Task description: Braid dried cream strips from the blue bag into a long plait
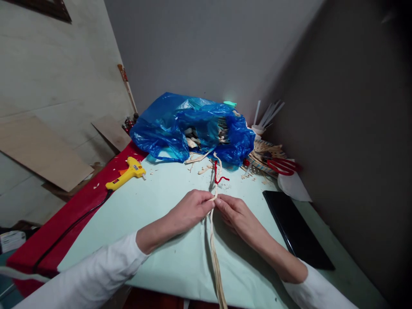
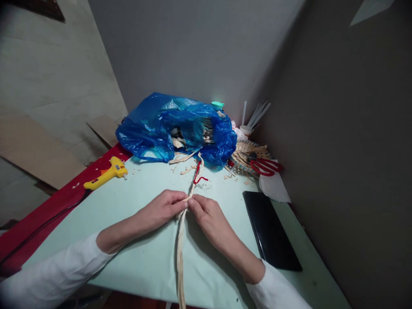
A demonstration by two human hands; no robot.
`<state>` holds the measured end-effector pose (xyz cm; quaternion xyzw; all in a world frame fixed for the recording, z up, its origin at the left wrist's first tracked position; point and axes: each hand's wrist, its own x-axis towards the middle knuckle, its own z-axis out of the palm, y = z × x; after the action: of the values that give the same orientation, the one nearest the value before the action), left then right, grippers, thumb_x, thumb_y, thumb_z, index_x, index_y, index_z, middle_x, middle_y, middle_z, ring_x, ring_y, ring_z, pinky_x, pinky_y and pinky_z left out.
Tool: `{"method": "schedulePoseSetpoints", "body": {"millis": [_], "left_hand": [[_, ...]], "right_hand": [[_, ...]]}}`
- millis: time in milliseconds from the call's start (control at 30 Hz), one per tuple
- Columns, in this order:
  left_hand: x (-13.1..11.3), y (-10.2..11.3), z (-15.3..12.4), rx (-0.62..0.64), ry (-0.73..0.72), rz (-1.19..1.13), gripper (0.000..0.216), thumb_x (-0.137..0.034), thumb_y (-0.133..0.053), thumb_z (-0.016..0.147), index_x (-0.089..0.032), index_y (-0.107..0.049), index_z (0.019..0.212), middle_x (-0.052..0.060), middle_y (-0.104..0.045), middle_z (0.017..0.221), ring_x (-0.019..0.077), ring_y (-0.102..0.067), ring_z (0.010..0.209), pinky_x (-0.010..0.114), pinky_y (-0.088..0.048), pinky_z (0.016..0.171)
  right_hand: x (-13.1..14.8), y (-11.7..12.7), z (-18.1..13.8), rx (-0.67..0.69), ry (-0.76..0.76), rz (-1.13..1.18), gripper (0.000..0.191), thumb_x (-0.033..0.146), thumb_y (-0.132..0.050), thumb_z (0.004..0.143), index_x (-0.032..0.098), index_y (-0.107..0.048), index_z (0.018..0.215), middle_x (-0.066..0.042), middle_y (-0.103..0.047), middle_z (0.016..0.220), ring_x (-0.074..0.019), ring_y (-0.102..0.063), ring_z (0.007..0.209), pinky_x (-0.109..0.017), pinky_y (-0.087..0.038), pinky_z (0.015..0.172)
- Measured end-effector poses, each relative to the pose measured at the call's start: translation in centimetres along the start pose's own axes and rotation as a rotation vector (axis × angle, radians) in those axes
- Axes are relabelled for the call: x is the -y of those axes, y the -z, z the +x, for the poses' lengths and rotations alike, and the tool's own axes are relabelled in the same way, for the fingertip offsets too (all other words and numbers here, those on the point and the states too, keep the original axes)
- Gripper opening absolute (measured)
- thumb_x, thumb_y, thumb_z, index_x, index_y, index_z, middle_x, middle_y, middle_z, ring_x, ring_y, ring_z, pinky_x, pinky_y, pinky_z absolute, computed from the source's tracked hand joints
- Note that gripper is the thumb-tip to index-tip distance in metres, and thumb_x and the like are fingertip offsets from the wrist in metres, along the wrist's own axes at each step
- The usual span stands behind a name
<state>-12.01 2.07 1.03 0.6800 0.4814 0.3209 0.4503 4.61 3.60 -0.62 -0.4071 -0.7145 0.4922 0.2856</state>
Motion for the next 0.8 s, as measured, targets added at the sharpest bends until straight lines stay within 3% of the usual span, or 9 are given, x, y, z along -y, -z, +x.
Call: {"method": "schedulePoseSetpoints", "body": {"millis": [233, 400, 500, 667, 800], "left_hand": [[-0.1, -0.7, -0.7, -0.048, -0.037, 0.483, 0.03, -0.027, -0.037, 0.092, -0.019, -0.048, 0.066, 0.002, -0.056, 0.064, 0.0149, -0.046, 0.059, 0.029, -0.026, 0.058], [-1.4, -0.8, -1.5, -0.004, -0.039, 0.629, 0.035, -0.027, -0.034, 0.094, -0.018, -0.055, 0.069, 0.003, -0.06, 0.063, 0.0159, -0.051, 0.058, 0.029, -0.032, 0.058], [-1.1, -1.3, -1.7, 0.036, -0.112, 0.741, 0.031, -0.023, -0.034, 0.092, -0.017, -0.06, 0.078, 0.005, -0.064, 0.069, 0.0183, -0.057, 0.061, 0.03, -0.038, 0.061], [0.1, -2.3, -2.0, 0.089, -0.232, 0.927, 0.026, -0.014, -0.035, 0.088, -0.013, -0.061, 0.09, 0.01, -0.068, 0.085, 0.0229, -0.063, 0.068, 0.033, -0.045, 0.061], [-0.6, -1.8, -2.2, 0.065, -0.247, 0.833, 0.027, -0.023, -0.04, 0.089, -0.016, -0.061, 0.074, 0.007, -0.065, 0.071, 0.0199, -0.059, 0.059, 0.031, -0.04, 0.056]], "right_hand": [[0.1, -0.1, -0.3, -0.104, 0.032, -0.182, 0.037, 0.041, -0.041, 0.094, 0.019, -0.047, 0.065, 0.002, -0.04, 0.06, -0.0132, -0.035, 0.059, -0.027, -0.027, 0.057], [0.2, 0.1, -0.6, -0.147, 0.056, -0.186, 0.037, 0.04, -0.043, 0.095, 0.017, -0.053, 0.067, 0.001, -0.047, 0.062, -0.0124, -0.038, 0.06, -0.026, -0.029, 0.058], [0.1, 0.1, -0.5, -0.122, 0.028, -0.094, 0.038, 0.042, -0.046, 0.093, 0.015, -0.06, 0.069, 0.001, -0.048, 0.062, -0.0123, -0.039, 0.06, -0.025, -0.029, 0.058], [0.4, -0.2, -0.3, -0.015, -0.159, 0.314, 0.04, 0.049, -0.052, 0.089, 0.013, -0.069, 0.091, 0.002, -0.047, 0.06, -0.0096, -0.033, 0.055, -0.023, -0.023, 0.05], [0.5, -0.1, -0.4, -0.003, -0.134, 0.338, 0.034, 0.046, -0.061, 0.085, 0.012, -0.067, 0.086, -0.001, -0.055, 0.069, -0.0097, -0.04, 0.059, -0.022, -0.029, 0.054]]}}
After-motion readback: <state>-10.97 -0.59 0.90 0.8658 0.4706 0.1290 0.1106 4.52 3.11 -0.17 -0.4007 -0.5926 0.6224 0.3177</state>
